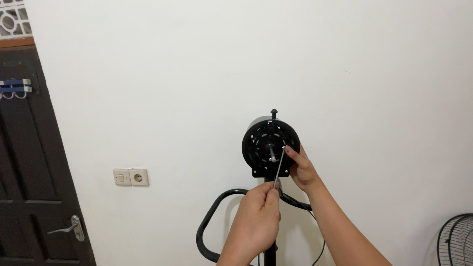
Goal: The person assembles a standing fan by attaching the motor housing to the stand and securing it with screws. They then place the front fan cage onto the motor assembly.
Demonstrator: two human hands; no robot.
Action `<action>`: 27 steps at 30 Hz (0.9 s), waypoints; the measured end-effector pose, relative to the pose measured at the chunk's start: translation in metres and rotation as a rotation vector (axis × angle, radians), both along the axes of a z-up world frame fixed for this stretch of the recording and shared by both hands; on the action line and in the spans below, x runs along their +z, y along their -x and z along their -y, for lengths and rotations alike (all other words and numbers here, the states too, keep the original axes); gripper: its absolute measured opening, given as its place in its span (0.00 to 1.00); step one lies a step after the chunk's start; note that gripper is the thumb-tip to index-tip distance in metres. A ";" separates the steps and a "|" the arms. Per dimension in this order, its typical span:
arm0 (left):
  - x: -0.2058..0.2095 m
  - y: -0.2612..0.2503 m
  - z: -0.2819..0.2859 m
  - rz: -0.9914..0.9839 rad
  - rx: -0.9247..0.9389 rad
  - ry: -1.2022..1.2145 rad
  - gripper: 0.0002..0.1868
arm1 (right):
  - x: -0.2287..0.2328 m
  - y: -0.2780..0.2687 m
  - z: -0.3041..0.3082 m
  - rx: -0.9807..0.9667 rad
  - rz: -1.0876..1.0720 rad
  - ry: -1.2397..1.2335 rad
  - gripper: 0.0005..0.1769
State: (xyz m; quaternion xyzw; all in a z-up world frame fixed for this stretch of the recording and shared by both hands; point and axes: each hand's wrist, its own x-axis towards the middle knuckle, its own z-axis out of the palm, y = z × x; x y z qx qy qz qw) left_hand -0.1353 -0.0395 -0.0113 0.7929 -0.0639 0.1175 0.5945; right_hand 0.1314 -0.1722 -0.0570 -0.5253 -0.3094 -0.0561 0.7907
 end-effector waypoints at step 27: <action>0.048 0.006 0.005 0.072 0.167 -0.959 0.15 | 0.013 0.017 0.003 0.094 0.064 0.046 0.52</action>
